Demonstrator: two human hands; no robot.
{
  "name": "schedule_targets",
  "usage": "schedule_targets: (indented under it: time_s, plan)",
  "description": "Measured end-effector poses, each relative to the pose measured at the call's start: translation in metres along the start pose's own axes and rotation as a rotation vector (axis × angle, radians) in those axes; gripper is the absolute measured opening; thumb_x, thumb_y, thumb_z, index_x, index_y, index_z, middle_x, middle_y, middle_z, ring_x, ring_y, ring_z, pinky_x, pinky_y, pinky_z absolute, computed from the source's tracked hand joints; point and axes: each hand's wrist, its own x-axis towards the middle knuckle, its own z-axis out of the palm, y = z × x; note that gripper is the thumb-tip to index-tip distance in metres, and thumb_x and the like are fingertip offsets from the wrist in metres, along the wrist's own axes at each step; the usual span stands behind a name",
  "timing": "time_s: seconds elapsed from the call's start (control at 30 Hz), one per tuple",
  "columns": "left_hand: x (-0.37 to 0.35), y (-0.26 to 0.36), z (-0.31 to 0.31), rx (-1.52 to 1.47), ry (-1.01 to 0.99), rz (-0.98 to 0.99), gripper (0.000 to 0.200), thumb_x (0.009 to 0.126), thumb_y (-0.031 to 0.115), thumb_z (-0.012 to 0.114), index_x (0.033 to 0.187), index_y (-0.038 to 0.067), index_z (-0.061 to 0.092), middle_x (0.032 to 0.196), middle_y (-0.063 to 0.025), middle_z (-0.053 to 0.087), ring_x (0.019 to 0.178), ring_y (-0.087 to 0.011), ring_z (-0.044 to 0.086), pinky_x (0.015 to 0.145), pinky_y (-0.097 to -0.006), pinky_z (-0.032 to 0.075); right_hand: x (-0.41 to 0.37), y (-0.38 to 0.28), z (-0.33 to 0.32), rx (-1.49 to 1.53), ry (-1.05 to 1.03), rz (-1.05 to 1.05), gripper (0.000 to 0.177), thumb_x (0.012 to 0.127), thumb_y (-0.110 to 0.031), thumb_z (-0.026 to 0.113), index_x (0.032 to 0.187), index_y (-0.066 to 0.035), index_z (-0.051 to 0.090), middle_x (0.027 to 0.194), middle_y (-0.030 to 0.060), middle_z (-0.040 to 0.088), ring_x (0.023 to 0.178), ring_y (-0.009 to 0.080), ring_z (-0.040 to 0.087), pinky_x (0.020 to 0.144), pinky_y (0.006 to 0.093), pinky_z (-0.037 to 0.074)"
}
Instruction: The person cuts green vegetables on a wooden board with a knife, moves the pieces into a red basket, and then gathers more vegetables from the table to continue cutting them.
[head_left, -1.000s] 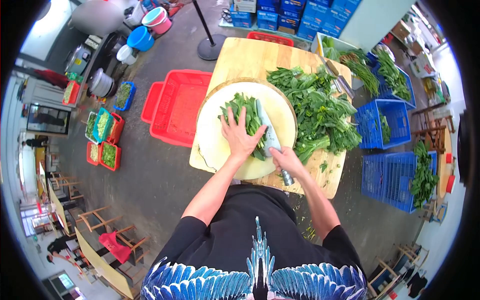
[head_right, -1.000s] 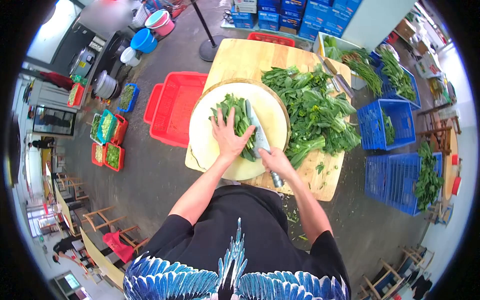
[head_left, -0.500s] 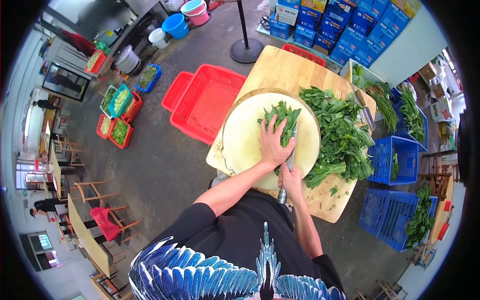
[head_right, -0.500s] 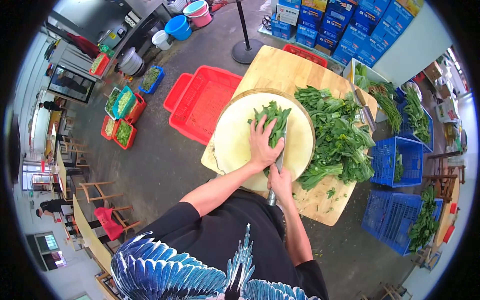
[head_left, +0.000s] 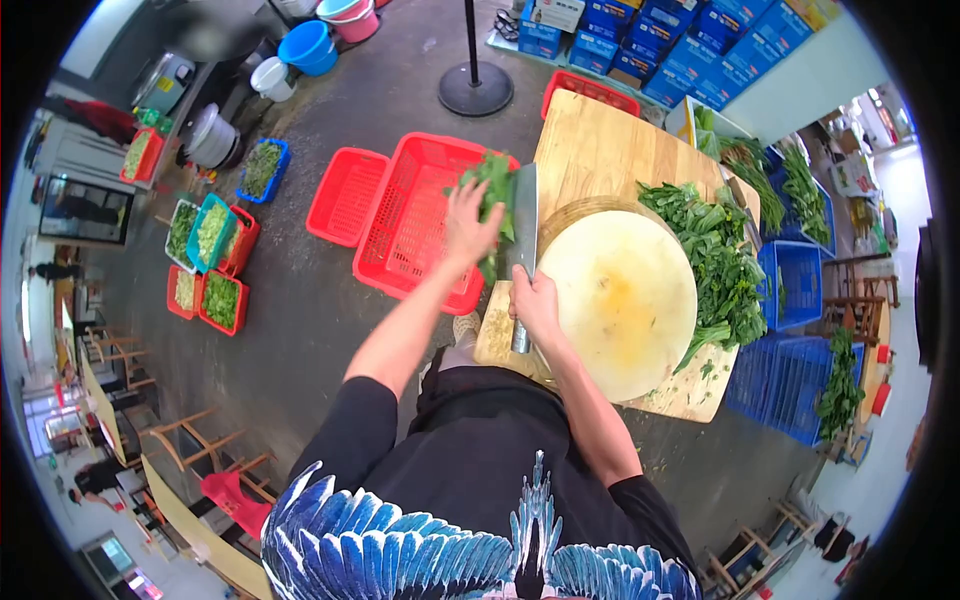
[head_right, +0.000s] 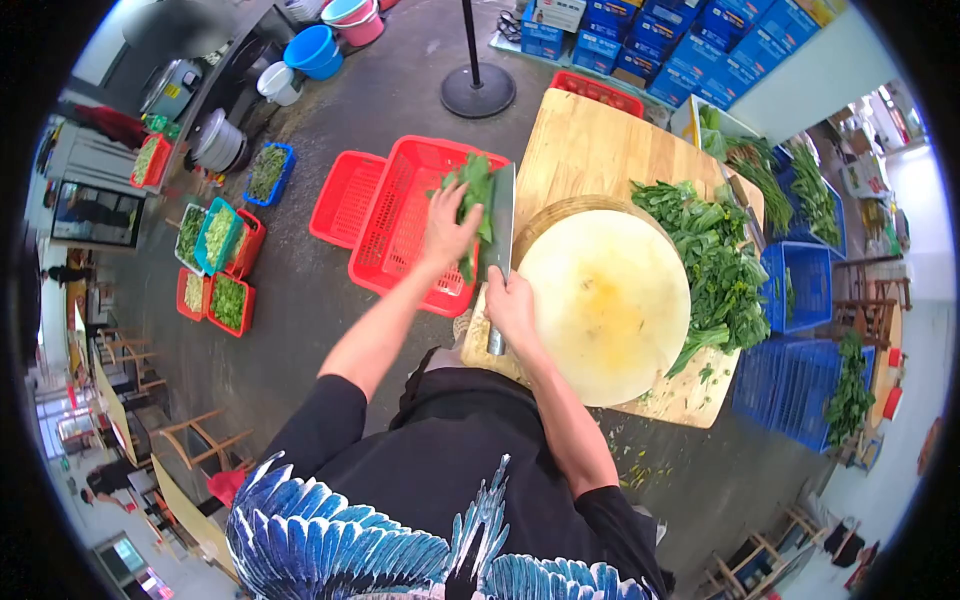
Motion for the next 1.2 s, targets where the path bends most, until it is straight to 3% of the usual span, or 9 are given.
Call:
schedule_targets:
  time_s: [0.1, 0.3, 0.43, 0.53, 0.63, 0.83, 0.9, 1.07, 1.2]
  plan:
    - [0.0, -0.11, -0.031, -0.139, -0.154, -0.38, 0.051, 0.103, 0.043, 0.071, 0.133, 0.002, 0.076, 0.129, -0.0258, 0.077, 0.125, -0.0412, 0.073, 0.11, -0.0494, 0.055, -0.013, 0.004, 0.012, 0.014, 0.111, 0.012, 0.035, 0.115, -0.029, 0.061, 0.087, -0.007, 0.057, 0.064, -0.0019, 0.055, 0.05, 0.0097, 0.053, 0.047, 0.0301, 0.042]
    - [-0.14, -0.271, -0.06, -0.037, -0.254, -0.688, 0.041, 0.103, 0.039, 0.072, 0.117, 0.001, 0.081, 0.101, -0.0171, 0.083, 0.094, -0.0312, 0.08, 0.086, -0.0443, 0.06, -0.077, -0.002, -0.044, -0.022, 0.281, 0.064, 0.032, 0.115, -0.027, 0.061, 0.09, -0.008, 0.058, 0.062, -0.0032, 0.05, 0.05, 0.0098, 0.052, 0.048, 0.0298, 0.043]
    - [-0.229, -0.244, -0.079, -0.303, -0.369, -0.995, 0.033, 0.104, 0.029, 0.077, 0.119, 0.0, 0.081, 0.091, -0.0008, 0.076, 0.082, -0.0084, 0.065, 0.076, -0.0287, 0.054, -0.132, 0.014, -0.065, 0.123, 0.481, 0.109, 0.035, 0.116, -0.028, 0.062, 0.087, -0.009, 0.057, 0.064, -0.0006, 0.052, 0.05, 0.0117, 0.053, 0.046, 0.0306, 0.044]
    - [-0.248, -0.189, -0.092, -0.457, -0.301, -1.115, 0.033, 0.108, 0.024, 0.074, 0.129, -0.001, 0.077, 0.105, -0.0023, 0.078, 0.091, -0.0097, 0.067, 0.083, -0.028, 0.055, -0.16, 0.033, -0.079, 0.238, 0.583, 0.108, 0.034, 0.116, -0.028, 0.063, 0.088, -0.008, 0.058, 0.064, 0.0007, 0.052, 0.049, 0.0131, 0.052, 0.046, 0.0316, 0.044]
    - [-0.232, -0.132, -0.094, -0.54, -0.293, -1.029, 0.036, 0.111, 0.026, 0.071, 0.14, 0.004, 0.073, 0.098, 0.0062, 0.07, 0.076, -0.0045, 0.056, 0.067, -0.0251, 0.046, -0.171, 0.037, -0.084, 0.379, 0.622, 0.115, 0.034, 0.115, -0.027, 0.064, 0.088, -0.009, 0.058, 0.064, 0.0005, 0.051, 0.048, 0.0139, 0.051, 0.047, 0.0324, 0.043]
    - [-0.161, -0.02, -0.079, -0.727, -0.346, -0.637, 0.034, 0.114, 0.017, 0.066, 0.142, -0.001, 0.068, 0.135, -0.0076, 0.073, 0.124, -0.0151, 0.066, 0.111, -0.0326, 0.051, -0.166, 0.054, -0.11, 0.396, 0.502, 0.141, 0.027, 0.112, -0.026, 0.07, 0.094, -0.008, 0.062, 0.066, 0.0005, 0.057, 0.05, 0.0132, 0.055, 0.047, 0.0312, 0.044]
    - [-0.147, 0.004, -0.07, -0.785, -0.372, -0.483, 0.036, 0.112, 0.016, 0.068, 0.143, -0.003, 0.066, 0.135, -0.0131, 0.075, 0.126, -0.0211, 0.07, 0.112, -0.0353, 0.053, -0.17, 0.051, -0.119, 0.266, 0.387, 0.172, 0.028, 0.112, -0.025, 0.07, 0.091, -0.008, 0.063, 0.067, 0.0003, 0.059, 0.05, 0.0114, 0.055, 0.047, 0.0298, 0.044]
    - [-0.144, 0.101, -0.045, -0.166, -0.305, 0.127, 0.054, 0.103, 0.023, 0.076, 0.149, -0.003, 0.061, 0.151, -0.0267, 0.062, 0.143, -0.0428, 0.058, 0.122, -0.0498, 0.045, -0.189, 0.074, -0.157, 0.151, 0.217, 0.101, 0.029, 0.112, -0.025, 0.067, 0.091, -0.005, 0.066, 0.068, -0.002, 0.058, 0.052, 0.0089, 0.053, 0.05, 0.0285, 0.045]
    - [-0.187, 0.153, 0.003, 0.146, -0.357, 0.331, 0.065, 0.102, 0.034, 0.077, 0.154, 0.0, 0.058, 0.172, -0.0251, 0.041, 0.159, -0.0564, 0.03, 0.131, -0.0634, 0.026, -0.225, 0.097, -0.211, 0.218, 0.337, 0.078, 0.031, 0.113, -0.022, 0.065, 0.086, -0.005, 0.063, 0.067, -0.002, 0.057, 0.052, 0.0087, 0.052, 0.051, 0.0288, 0.044]
